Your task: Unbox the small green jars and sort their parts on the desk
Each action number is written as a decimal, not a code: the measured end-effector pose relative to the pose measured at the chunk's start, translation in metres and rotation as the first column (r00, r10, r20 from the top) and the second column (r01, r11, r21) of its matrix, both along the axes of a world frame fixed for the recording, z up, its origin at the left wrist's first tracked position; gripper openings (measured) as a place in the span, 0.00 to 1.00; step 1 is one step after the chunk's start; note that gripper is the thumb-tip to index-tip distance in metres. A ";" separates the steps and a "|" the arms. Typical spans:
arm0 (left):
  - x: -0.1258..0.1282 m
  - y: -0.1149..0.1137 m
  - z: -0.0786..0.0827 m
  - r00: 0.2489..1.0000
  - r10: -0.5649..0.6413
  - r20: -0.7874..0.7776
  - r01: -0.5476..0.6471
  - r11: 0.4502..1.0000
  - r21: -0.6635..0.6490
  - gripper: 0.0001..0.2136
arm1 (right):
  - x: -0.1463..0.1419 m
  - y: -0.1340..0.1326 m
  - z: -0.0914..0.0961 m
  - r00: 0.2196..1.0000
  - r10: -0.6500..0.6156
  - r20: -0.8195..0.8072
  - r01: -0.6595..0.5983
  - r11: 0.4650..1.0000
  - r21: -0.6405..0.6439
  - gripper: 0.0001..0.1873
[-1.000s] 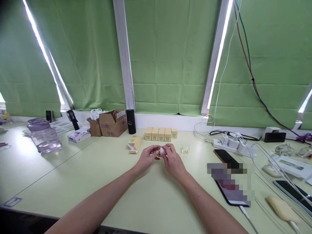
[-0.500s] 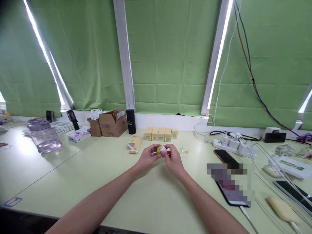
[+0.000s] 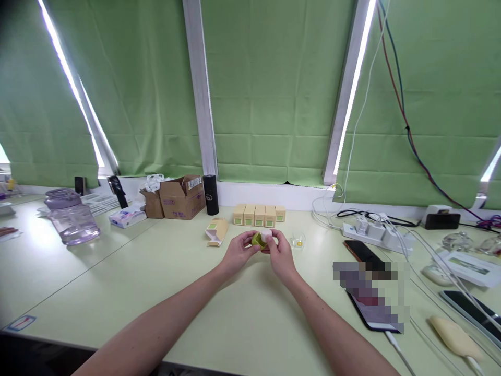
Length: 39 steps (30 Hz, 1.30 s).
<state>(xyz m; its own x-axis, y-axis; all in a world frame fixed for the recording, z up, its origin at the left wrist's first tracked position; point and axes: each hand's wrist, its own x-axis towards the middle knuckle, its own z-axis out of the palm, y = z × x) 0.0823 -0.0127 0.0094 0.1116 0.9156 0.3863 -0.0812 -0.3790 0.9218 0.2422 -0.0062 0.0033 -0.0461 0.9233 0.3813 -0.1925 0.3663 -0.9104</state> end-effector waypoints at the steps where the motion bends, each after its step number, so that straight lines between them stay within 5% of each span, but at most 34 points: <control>1: -0.001 0.001 -0.001 1.000 0.000 0.019 0.000 1.000 -0.003 0.22 | 0.002 0.002 0.000 0.999 -0.002 -0.042 0.001 1.000 -0.031 0.29; 9: -0.012 0.013 -0.006 0.967 0.067 0.247 -0.051 0.996 -0.070 0.27 | 0.020 0.012 0.003 0.930 0.158 -0.333 -0.232 0.952 -0.197 0.22; 18: -0.016 0.018 -0.009 0.936 0.137 0.325 -0.106 0.988 -0.110 0.26 | 0.021 0.005 0.013 0.905 0.192 -0.379 -0.295 0.926 -0.234 0.21; 30: -0.018 0.022 -0.014 0.942 0.151 0.301 -0.124 0.987 -0.106 0.26 | 0.025 0.009 0.011 0.964 0.056 -0.260 -0.101 0.981 -0.164 0.25; 39: -0.015 0.021 -0.014 0.942 0.202 0.267 -0.176 0.977 -0.118 0.25 | 0.034 0.035 0.001 0.976 -0.203 0.078 0.200 0.979 0.043 0.27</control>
<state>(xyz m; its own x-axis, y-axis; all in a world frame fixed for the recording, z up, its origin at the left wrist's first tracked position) 0.0677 0.0086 -0.0043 -0.1663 0.9422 0.2909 -0.2723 -0.3275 0.9048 0.2759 0.0291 0.0047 0.1076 0.9032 0.4155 -0.0376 0.4214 -0.9061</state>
